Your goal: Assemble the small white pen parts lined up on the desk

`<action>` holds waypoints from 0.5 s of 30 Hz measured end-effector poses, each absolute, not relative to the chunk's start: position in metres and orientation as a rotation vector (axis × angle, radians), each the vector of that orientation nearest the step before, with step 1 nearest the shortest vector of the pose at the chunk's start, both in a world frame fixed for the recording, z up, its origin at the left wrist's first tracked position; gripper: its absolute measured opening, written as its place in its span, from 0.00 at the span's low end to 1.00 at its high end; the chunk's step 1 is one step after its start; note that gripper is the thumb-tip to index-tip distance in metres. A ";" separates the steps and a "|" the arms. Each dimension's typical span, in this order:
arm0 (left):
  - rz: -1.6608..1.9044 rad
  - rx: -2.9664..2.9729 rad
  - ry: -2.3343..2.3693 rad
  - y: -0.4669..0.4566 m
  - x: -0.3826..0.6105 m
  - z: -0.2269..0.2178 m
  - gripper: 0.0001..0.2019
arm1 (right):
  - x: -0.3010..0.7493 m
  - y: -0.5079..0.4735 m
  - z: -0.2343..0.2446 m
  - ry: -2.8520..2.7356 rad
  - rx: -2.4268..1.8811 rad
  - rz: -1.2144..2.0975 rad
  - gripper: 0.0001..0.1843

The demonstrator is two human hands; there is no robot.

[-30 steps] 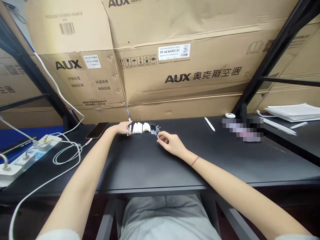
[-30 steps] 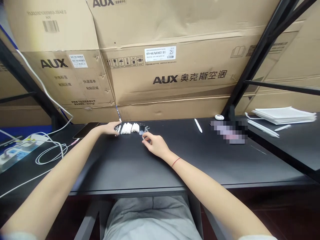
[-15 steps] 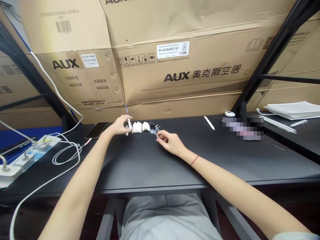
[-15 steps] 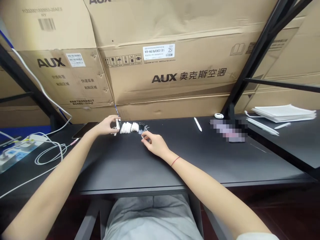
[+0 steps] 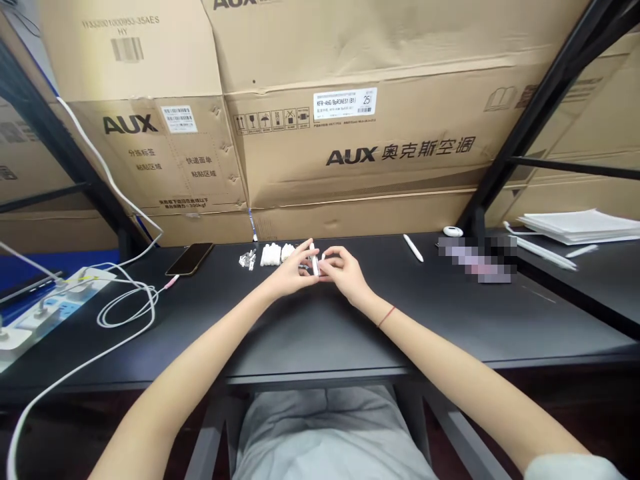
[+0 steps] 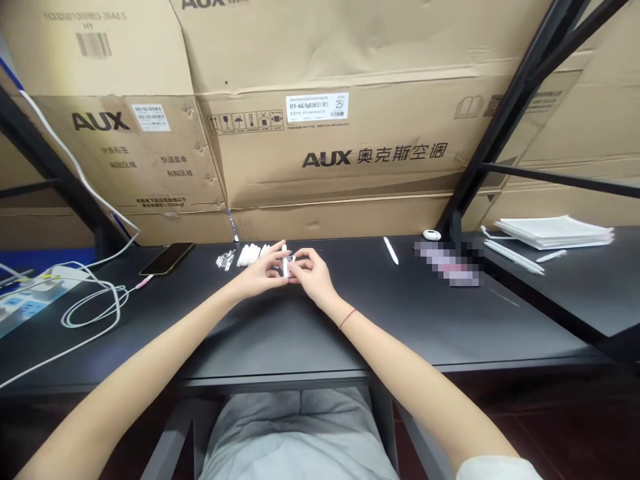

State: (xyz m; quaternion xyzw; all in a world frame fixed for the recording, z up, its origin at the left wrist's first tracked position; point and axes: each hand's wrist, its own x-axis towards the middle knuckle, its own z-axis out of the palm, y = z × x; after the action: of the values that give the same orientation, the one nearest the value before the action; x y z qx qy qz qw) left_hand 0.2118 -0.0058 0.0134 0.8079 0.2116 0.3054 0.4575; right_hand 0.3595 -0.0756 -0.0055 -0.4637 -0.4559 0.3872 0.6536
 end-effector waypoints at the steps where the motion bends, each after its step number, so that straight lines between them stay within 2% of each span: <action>1: 0.764 1.934 0.541 -0.007 0.213 0.009 0.28 | 0.359 -0.075 -0.007 -1.047 -1.058 0.868 0.19; 5: 0.819 1.758 0.658 -0.015 0.217 -0.001 0.28 | 0.358 -0.075 -0.009 -1.082 -1.070 0.817 0.17; 12: 0.854 1.590 0.672 -0.021 0.224 -0.006 0.21 | 0.360 -0.075 -0.008 -1.160 -1.096 0.727 0.19; 15: 0.865 1.473 0.680 -0.021 0.225 -0.008 0.23 | 0.361 -0.075 -0.008 -1.190 -1.103 0.667 0.18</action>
State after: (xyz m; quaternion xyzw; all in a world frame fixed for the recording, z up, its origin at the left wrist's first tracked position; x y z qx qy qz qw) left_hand 0.2250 -0.0206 -0.0082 0.6371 0.2943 0.3739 0.6063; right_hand 0.3614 -0.0751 -0.0084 -0.4836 -0.5216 0.2923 0.6393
